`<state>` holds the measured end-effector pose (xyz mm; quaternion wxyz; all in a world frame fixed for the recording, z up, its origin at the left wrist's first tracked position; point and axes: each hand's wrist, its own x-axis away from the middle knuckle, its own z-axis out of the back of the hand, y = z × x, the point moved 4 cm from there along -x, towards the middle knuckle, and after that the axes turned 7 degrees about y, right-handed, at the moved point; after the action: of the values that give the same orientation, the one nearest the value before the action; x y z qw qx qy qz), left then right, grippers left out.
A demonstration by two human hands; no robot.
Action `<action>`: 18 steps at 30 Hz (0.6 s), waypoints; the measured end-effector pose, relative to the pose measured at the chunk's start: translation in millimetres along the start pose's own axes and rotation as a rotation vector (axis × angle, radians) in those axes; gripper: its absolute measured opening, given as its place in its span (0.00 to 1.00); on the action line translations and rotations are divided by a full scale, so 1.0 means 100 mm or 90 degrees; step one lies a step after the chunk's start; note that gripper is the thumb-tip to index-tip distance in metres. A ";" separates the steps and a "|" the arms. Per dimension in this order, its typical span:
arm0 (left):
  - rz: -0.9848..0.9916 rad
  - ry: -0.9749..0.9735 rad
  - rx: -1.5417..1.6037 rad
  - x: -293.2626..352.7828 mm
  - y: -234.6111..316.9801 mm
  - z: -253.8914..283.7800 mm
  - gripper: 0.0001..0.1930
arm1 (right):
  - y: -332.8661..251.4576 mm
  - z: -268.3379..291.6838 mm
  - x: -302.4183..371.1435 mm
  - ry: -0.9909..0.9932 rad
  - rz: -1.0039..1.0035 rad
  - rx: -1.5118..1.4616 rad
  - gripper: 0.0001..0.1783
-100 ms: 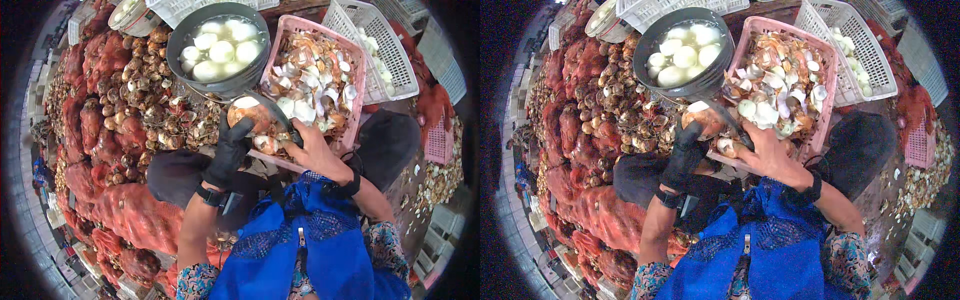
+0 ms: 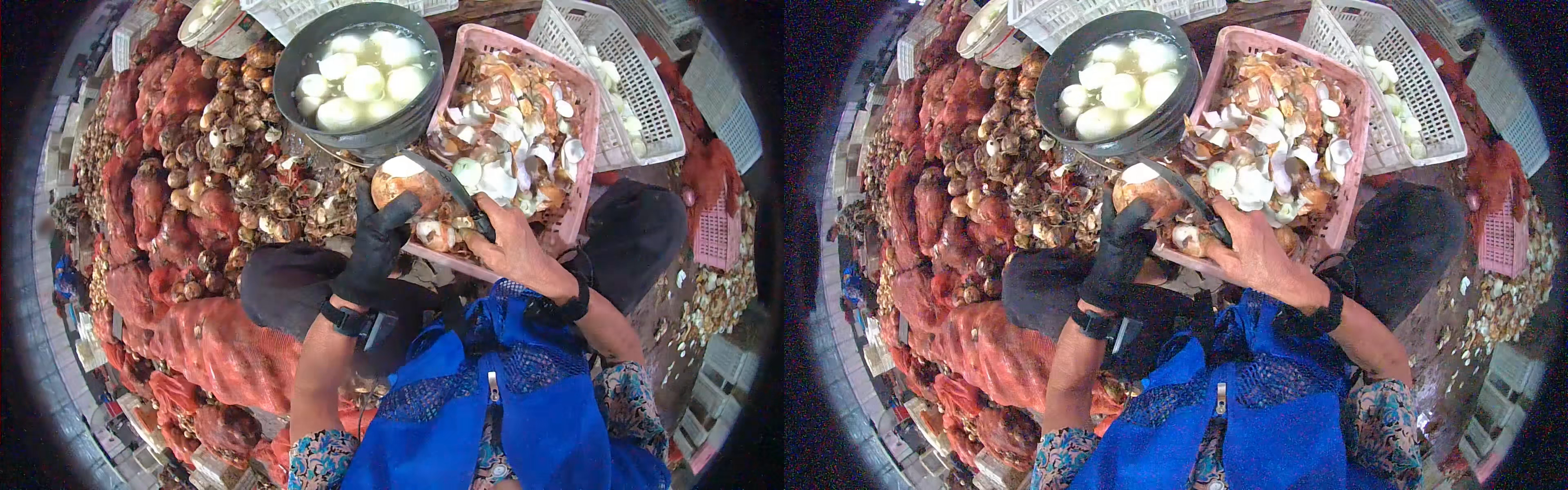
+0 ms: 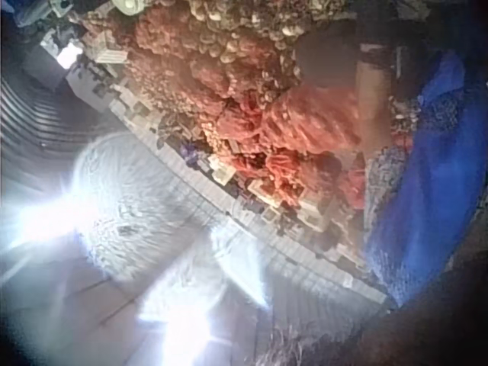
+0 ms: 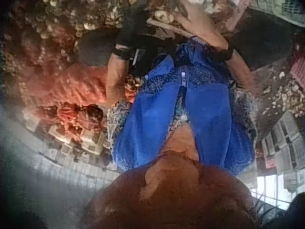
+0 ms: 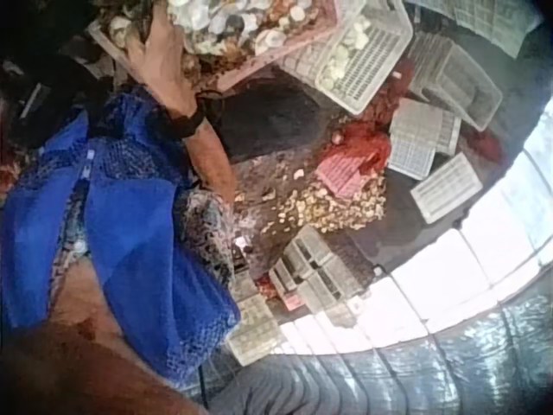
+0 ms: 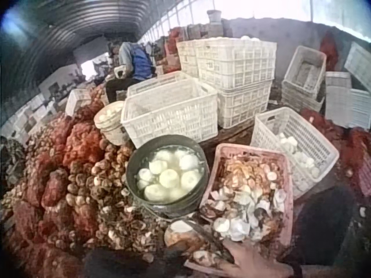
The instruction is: The recorder uses a small curved knife to peel onions, placing the peeled vegetables into a bucket of water.
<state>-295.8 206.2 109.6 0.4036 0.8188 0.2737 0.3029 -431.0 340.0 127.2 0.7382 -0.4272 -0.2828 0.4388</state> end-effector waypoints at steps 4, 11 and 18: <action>-0.066 0.001 0.003 -0.01 -0.07 0.08 0.33 | -0.09 0.05 0.01 -0.001 0.020 0.045 0.19; 0.041 0.105 0.022 -0.06 -0.11 0.07 0.35 | -0.10 0.09 -0.08 -0.044 0.026 0.058 0.17; 0.001 0.150 0.026 -0.12 -0.17 0.22 0.30 | 0.18 -0.40 -0.21 0.047 0.037 0.106 0.17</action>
<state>-291.7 196.0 81.5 0.3519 0.7858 0.3243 0.3916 -415.9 310.8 91.7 0.7680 -0.3885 -0.2052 0.4660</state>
